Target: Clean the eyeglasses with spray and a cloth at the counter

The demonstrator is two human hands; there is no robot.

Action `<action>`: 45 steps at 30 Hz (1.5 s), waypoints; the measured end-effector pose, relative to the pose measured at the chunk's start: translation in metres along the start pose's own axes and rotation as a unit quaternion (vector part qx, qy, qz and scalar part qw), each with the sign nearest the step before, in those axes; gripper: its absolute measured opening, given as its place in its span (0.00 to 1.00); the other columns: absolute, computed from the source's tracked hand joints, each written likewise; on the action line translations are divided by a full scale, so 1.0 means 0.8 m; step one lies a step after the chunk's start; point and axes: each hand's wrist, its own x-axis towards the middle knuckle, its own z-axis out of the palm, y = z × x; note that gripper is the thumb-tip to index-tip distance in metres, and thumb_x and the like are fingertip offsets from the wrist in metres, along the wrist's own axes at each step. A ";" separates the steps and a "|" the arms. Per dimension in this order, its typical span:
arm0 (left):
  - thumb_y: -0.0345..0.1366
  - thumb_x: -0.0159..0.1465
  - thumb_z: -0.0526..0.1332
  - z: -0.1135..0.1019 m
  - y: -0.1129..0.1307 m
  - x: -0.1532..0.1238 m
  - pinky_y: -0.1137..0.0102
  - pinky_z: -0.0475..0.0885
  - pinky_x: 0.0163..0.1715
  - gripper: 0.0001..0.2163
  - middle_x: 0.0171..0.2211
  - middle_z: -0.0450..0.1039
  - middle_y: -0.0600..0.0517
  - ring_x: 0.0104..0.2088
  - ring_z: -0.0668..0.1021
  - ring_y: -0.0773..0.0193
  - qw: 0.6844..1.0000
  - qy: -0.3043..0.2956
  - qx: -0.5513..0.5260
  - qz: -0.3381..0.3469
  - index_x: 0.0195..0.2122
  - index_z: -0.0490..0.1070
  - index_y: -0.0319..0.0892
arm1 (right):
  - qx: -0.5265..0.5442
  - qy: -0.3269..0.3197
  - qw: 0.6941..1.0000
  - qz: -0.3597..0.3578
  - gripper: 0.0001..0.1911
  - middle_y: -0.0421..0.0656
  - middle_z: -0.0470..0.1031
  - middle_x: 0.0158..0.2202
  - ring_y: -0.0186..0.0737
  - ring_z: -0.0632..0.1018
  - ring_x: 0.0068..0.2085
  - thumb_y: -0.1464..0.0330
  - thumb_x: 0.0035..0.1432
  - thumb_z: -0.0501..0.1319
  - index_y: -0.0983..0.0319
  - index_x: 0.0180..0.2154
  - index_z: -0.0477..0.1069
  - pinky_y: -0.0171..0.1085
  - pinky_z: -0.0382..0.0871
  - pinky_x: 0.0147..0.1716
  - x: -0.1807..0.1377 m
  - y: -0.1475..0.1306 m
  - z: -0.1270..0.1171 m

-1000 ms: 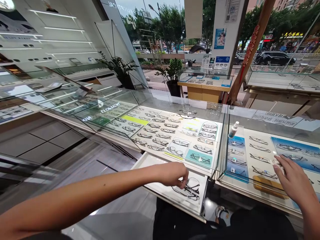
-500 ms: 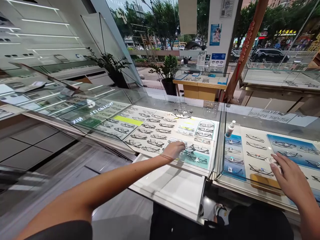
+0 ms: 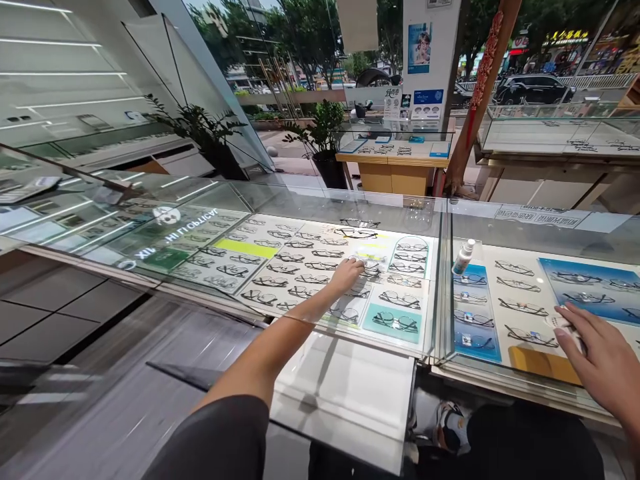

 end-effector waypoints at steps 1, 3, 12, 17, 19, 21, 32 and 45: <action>0.24 0.66 0.56 0.004 -0.004 0.003 0.57 0.70 0.47 0.16 0.51 0.80 0.41 0.49 0.77 0.49 1.000 -0.006 0.003 -0.002 0.43 0.82 0.43 | 0.002 0.001 1.000 0.004 0.40 0.56 0.76 0.63 0.64 0.75 0.64 0.45 0.66 0.41 0.63 0.60 0.73 0.60 0.72 0.61 -0.001 -0.002 -0.002; 0.25 0.66 0.57 0.010 -0.009 0.008 0.58 0.70 0.46 0.14 0.49 0.80 0.40 0.49 0.78 0.49 1.000 -0.017 0.007 -0.004 0.42 0.82 0.43 | 0.008 -0.001 1.000 0.013 0.42 0.57 0.76 0.62 0.64 0.75 0.64 0.43 0.65 0.40 0.65 0.59 0.74 0.61 0.72 0.61 -0.002 -0.007 -0.006; 0.28 0.64 0.59 0.023 -0.012 0.014 0.60 0.70 0.43 0.11 0.43 0.82 0.41 0.44 0.79 0.51 0.998 -0.054 -0.005 0.012 0.37 0.82 0.42 | 0.022 0.019 0.999 0.016 0.36 0.54 0.77 0.61 0.65 0.76 0.63 0.44 0.64 0.45 0.59 0.58 0.74 0.63 0.72 0.61 -0.007 0.005 -0.003; 0.40 0.65 0.59 0.012 -0.015 0.008 0.56 0.70 0.46 0.14 0.49 0.80 0.38 0.48 0.78 0.46 0.999 -0.043 -0.006 0.015 0.38 0.83 0.40 | 0.017 0.027 0.999 0.001 0.33 0.53 0.78 0.61 0.64 0.77 0.62 0.46 0.65 0.47 0.56 0.58 0.74 0.61 0.73 0.60 -0.010 0.014 0.001; 0.44 0.65 0.58 0.007 -0.016 0.007 0.54 0.69 0.49 0.17 0.53 0.79 0.38 0.51 0.77 0.43 0.999 -0.034 -0.002 0.008 0.42 0.83 0.40 | 0.012 0.029 0.999 -0.005 0.34 0.53 0.78 0.61 0.64 0.77 0.62 0.45 0.65 0.46 0.57 0.58 0.74 0.61 0.73 0.59 -0.011 0.014 0.000; 0.46 0.67 0.56 0.004 -0.018 0.009 0.52 0.68 0.51 0.20 0.57 0.78 0.37 0.54 0.75 0.41 1.000 -0.027 0.004 -0.003 0.46 0.82 0.39 | 0.009 0.032 0.999 -0.009 0.35 0.53 0.78 0.61 0.64 0.77 0.62 0.44 0.65 0.45 0.58 0.58 0.74 0.61 0.73 0.60 -0.011 0.013 0.000; 0.53 0.69 0.52 0.010 -0.009 0.018 0.50 0.66 0.51 0.25 0.64 0.73 0.38 0.57 0.72 0.38 0.999 -0.042 0.010 -0.017 0.42 0.81 0.38 | -0.002 0.021 1.000 0.001 0.38 0.54 0.78 0.62 0.64 0.77 0.62 0.43 0.66 0.43 0.60 0.58 0.74 0.61 0.74 0.59 -0.012 0.009 -0.003; 0.42 0.67 0.56 0.007 0.008 0.011 0.46 0.63 0.54 0.15 0.61 0.74 0.37 0.56 0.71 0.39 0.995 0.056 -0.060 -0.060 0.39 0.80 0.40 | 0.007 0.006 1.000 0.030 0.48 0.57 0.77 0.62 0.67 0.76 0.63 0.38 0.61 0.40 0.66 0.57 0.77 0.66 0.74 0.60 -0.008 -0.002 -0.009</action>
